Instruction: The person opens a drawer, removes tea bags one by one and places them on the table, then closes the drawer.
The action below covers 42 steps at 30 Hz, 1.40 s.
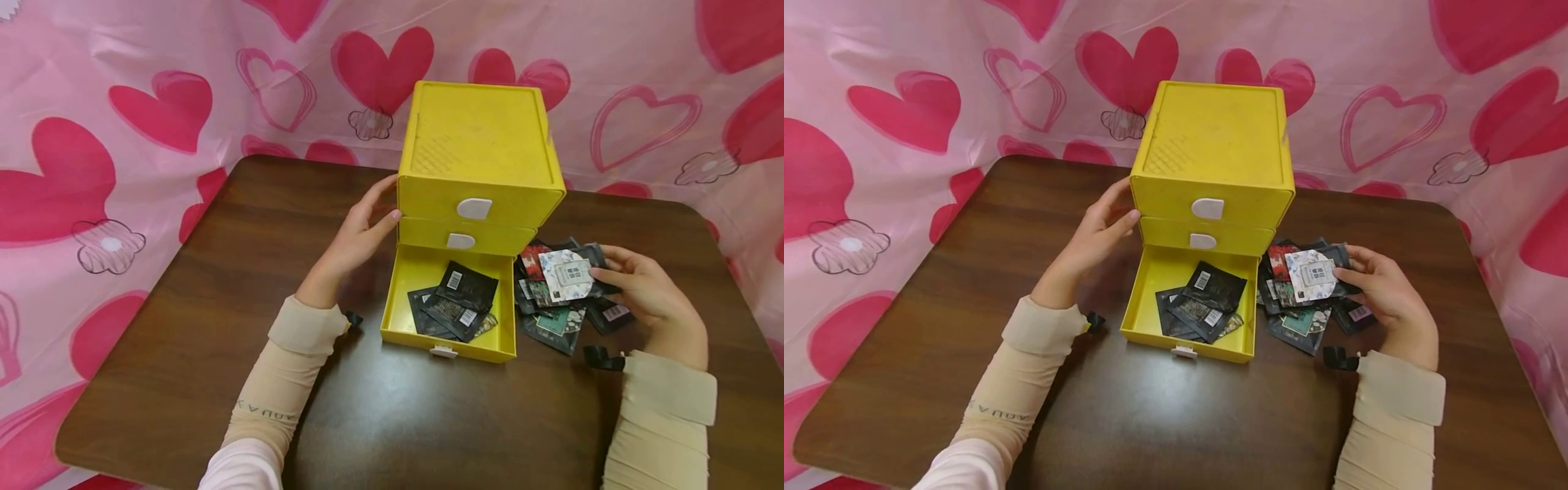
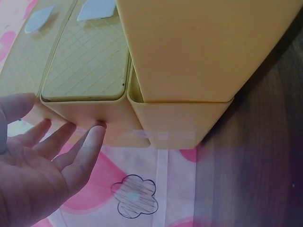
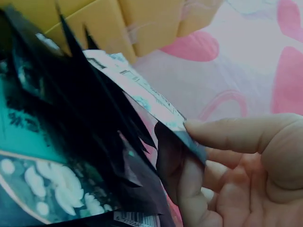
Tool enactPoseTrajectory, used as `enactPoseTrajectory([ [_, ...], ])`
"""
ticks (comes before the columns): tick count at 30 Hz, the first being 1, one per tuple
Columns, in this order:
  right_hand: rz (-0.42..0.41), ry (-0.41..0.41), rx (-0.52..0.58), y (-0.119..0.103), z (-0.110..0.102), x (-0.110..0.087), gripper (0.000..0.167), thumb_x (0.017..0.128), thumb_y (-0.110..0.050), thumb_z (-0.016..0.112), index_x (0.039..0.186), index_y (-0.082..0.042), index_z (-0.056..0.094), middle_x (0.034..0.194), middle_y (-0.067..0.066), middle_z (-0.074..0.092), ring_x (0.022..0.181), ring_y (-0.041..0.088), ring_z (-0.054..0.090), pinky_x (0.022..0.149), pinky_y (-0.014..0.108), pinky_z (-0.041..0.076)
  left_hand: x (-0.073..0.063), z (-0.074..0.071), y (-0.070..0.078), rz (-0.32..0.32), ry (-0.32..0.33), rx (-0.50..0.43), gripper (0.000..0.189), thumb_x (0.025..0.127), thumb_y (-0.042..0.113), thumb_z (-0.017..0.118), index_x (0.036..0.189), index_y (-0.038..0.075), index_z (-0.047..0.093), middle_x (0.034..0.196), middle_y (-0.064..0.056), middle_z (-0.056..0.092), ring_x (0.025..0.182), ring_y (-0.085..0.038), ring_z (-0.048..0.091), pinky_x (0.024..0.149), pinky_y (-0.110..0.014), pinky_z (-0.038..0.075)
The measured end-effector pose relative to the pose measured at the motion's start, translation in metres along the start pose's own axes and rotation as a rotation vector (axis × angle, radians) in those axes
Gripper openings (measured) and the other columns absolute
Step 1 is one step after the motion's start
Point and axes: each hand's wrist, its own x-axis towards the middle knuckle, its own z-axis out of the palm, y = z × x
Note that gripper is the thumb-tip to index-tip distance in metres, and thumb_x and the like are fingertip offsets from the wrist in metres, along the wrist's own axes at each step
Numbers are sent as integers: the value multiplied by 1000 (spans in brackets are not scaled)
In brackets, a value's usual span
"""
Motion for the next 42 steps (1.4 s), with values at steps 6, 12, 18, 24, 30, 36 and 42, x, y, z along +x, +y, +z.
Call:
enactPoseTrajectory([
  [6, 14, 113, -378, 1, 6, 4, 42, 97, -11, 60, 136, -21, 47, 91, -11, 53, 80, 5, 50, 62, 23, 49, 1, -1, 1, -5, 4, -8, 54, 99, 7, 54, 150, 7, 34, 149, -10, 39, 125, -31, 49, 103, -42, 42],
  [12, -12, 192, -668, -1, 12, 4, 48, 96, -20, 63, 140, -7, 47, 98, 0, 47, 80, 4, 44, 61, 21, 47, 2, 0, 2, 15, -1, -16, 55, 99, 6, 53, 150, 6, 33, 149, -11, 39, 125, -33, 49, 103, -44, 41],
  [18, -31, 219, -930, -12, 15, -4, 52, 98, -24, 59, 136, 9, 45, 111, 28, 53, 88, 23, 55, 61, 20, 46, 3, 2, 1, 29, -16, -27, 54, 99, 5, 54, 149, 6, 34, 149, -10, 40, 123, -30, 51, 102, -38, 43],
  [24, -95, 255, -982, -29, 23, -16, 46, 98, -23, 58, 131, 7, 50, 109, 27, 58, 85, 2, 54, 64, 17, 40, 4, 1, 1, 24, -10, -20, 54, 99, 6, 54, 149, 6, 34, 149, -9, 39, 122, -29, 52, 102, -38, 43],
  [30, -201, 150, -997, -56, 51, -17, 31, 98, -20, 60, 121, 1, 61, 99, 19, 65, 74, -2, 55, 62, 15, 43, 2, 0, 1, 13, -5, -19, 54, 99, 5, 53, 150, 6, 33, 150, -10, 38, 125, -32, 49, 103, -41, 41],
  [36, -258, -35, -1005, -78, 91, -11, 26, 98, -17, 59, 119, -2, 63, 107, 16, 65, 85, 16, 58, 68, 16, 48, -1, -2, 1, 11, -1, -4, 53, 100, 9, 54, 149, 8, 34, 149, -8, 39, 124, -28, 50, 102, -41, 42],
  [42, -248, -174, -1007, -86, 123, -1, 25, 98, -18, 60, 116, -2, 66, 104, 9, 67, 88, 24, 59, 69, 25, 52, -1, -1, 0, 23, -9, 3, 54, 100, 8, 54, 149, 8, 34, 149, -8, 40, 123, -29, 51, 101, -41, 43],
])
